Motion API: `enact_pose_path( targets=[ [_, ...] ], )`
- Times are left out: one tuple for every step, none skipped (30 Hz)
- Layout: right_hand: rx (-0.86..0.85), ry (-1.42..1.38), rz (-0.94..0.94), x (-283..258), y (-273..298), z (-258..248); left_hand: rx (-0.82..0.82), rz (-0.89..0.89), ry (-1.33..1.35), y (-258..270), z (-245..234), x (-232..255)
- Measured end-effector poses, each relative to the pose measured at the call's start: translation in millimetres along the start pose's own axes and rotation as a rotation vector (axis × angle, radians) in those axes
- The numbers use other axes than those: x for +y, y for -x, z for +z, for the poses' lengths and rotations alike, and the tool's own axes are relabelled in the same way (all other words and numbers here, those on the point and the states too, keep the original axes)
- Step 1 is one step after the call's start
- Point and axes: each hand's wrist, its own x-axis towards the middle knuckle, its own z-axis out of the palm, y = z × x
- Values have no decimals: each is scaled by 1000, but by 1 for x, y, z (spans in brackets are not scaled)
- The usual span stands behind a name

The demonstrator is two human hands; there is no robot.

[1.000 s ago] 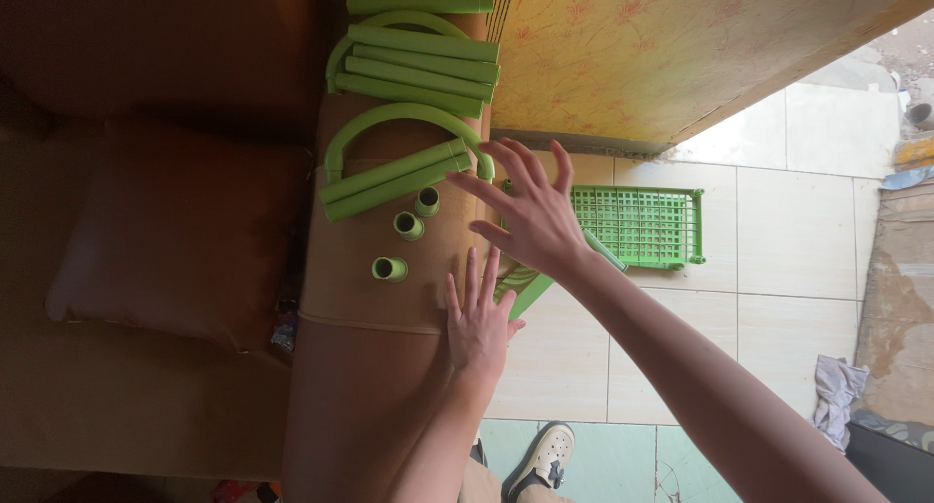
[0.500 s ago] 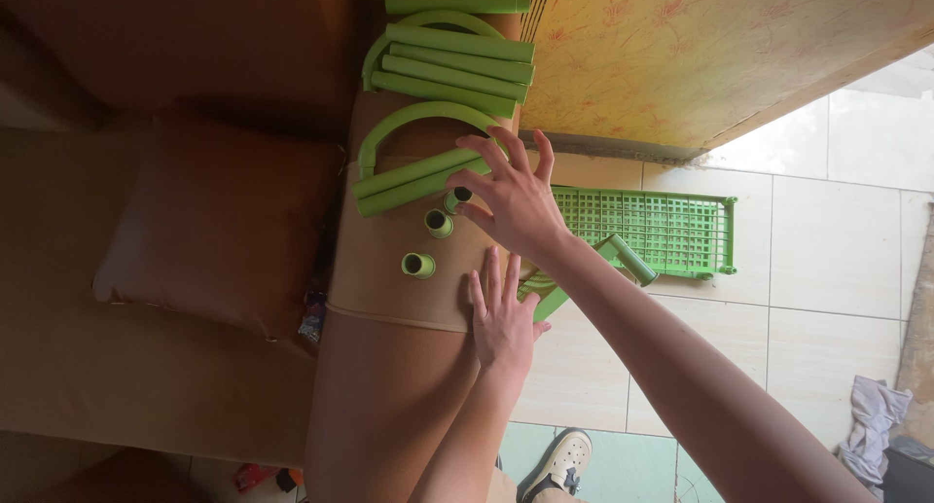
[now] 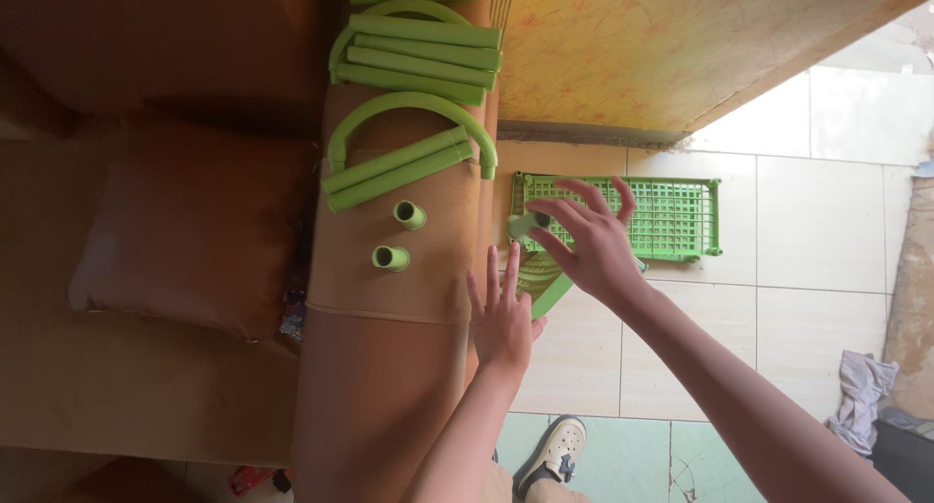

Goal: The person assembles a green plastic storage shelf by inserting green plastic rods into the holes of a grid panel. They repeatedly pick up rods, align them with the panel, and push them into place, gradually building the frame.

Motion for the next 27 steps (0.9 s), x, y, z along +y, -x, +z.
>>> enact_pose_path(
  targets=[
    [-3, -16, 35, 7, 12, -5, -19, -5, 17, -1, 1, 4],
    [-5, -34, 70, 12, 24, -10, -39, -11, 32, -1, 1, 7],
    [-7, -52, 106, 17, 35, -13, -45, -7, 12, -2, 1, 11],
    [-15, -33, 126, 23, 47, -17, -52, -2, -8, -3, 1, 15],
    [-22, -15, 147, 28, 58, -22, -58, 4, -28, -3, 0, 20],
    [-27, 5, 167, 33, 69, -27, -72, 2, -6, -3, -1, 27],
    [-54, -49, 238, 39, 78, -31, -87, 1, 15, -3, -3, 34],
    [-82, -104, 309, 45, 86, -34, -102, -2, 38, -3, -4, 41],
    [-109, -160, 378, 51, 94, -36, -118, -4, 64, -2, -4, 47],
    [-131, -137, 401, 56, 102, -37, -138, -6, 91, 0, -4, 54],
    [-154, -113, 423, 62, 110, -38, -157, -8, 117, 1, -4, 60],
    [-174, -89, 446, 68, 116, -39, -148, -18, 138, 1, -5, 67],
    [-168, -101, 459, 75, 122, -40, -139, -28, 160, 2, -5, 73],
    [-163, -113, 471, 80, 129, -40, -131, -39, 181, 3, -3, 78],
    [-159, -125, 484, 85, 135, -39, -143, -54, 221, 3, -2, 83],
    [-163, -124, 510, 90, 141, -39, -152, -69, 261, 2, 0, 87],
    [-167, -123, 536, 94, 147, -39, -161, -84, 300, 0, 2, 91],
    [-172, -124, 560, 98, 151, -39, -134, -105, 323, -4, 4, 94],
    [-194, -133, 587, 102, 155, -40, -108, -125, 345, -8, 6, 97],
    [-218, -143, 613, 104, 160, -42, -82, -147, 367, -11, 7, 100],
    [-242, -152, 640, 106, 164, -44, -77, -161, 388, -13, 9, 102],
    [-217, -180, 595, 107, 166, -45, -71, -175, 409, -17, 9, 102],
    [-192, -208, 551, 107, 168, -47, -64, -189, 431, -21, 9, 102],
    [-166, -237, 506, 107, 168, -49, -59, -199, 448, -24, 8, 102],
    [-172, -244, 505, 107, 168, -52, -54, -209, 465, -26, 7, 102],
    [-177, -252, 504, 105, 169, -54, -48, -218, 481, -28, 5, 103],
    [-182, -261, 503, 104, 168, -58, -15, -221, 507, -29, 2, 105]
  ],
)
